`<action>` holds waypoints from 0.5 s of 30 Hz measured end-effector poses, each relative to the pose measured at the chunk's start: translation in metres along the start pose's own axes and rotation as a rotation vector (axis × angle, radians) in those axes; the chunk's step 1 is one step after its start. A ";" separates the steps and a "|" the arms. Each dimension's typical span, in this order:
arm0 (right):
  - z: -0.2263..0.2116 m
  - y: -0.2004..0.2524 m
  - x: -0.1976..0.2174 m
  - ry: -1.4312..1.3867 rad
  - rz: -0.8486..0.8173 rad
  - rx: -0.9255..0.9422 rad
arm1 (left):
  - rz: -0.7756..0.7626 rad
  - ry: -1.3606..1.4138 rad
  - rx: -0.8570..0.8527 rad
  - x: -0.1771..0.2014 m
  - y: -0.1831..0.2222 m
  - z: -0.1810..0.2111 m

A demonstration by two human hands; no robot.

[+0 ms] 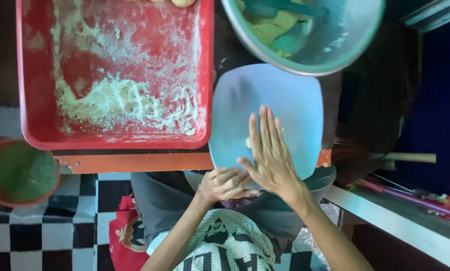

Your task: Portioning dough from a mixing bowl and shaping it into flattened rounds on a plate.

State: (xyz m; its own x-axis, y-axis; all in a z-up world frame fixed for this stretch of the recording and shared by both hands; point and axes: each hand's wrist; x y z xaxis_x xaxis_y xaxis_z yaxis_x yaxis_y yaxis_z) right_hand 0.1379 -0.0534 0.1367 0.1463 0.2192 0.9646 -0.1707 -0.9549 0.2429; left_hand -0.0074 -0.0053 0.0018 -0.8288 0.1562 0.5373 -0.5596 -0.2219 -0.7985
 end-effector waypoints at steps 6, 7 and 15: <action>0.020 -0.089 0.008 -0.023 0.104 0.047 | 0.076 -0.020 0.051 -0.011 0.002 0.001; 0.021 -0.098 0.011 -0.029 0.093 0.051 | 0.069 -0.020 0.062 -0.009 0.005 -0.003; 0.032 -0.137 0.018 -0.156 0.010 0.065 | -0.058 -0.120 -0.146 -0.006 0.010 -0.015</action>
Point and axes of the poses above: each hand's wrist, its own y-axis away from the middle knuckle, its own x-axis out of the back of the hand, z = x × y, and after that the axes turned 15 degrees about -z, right-handed
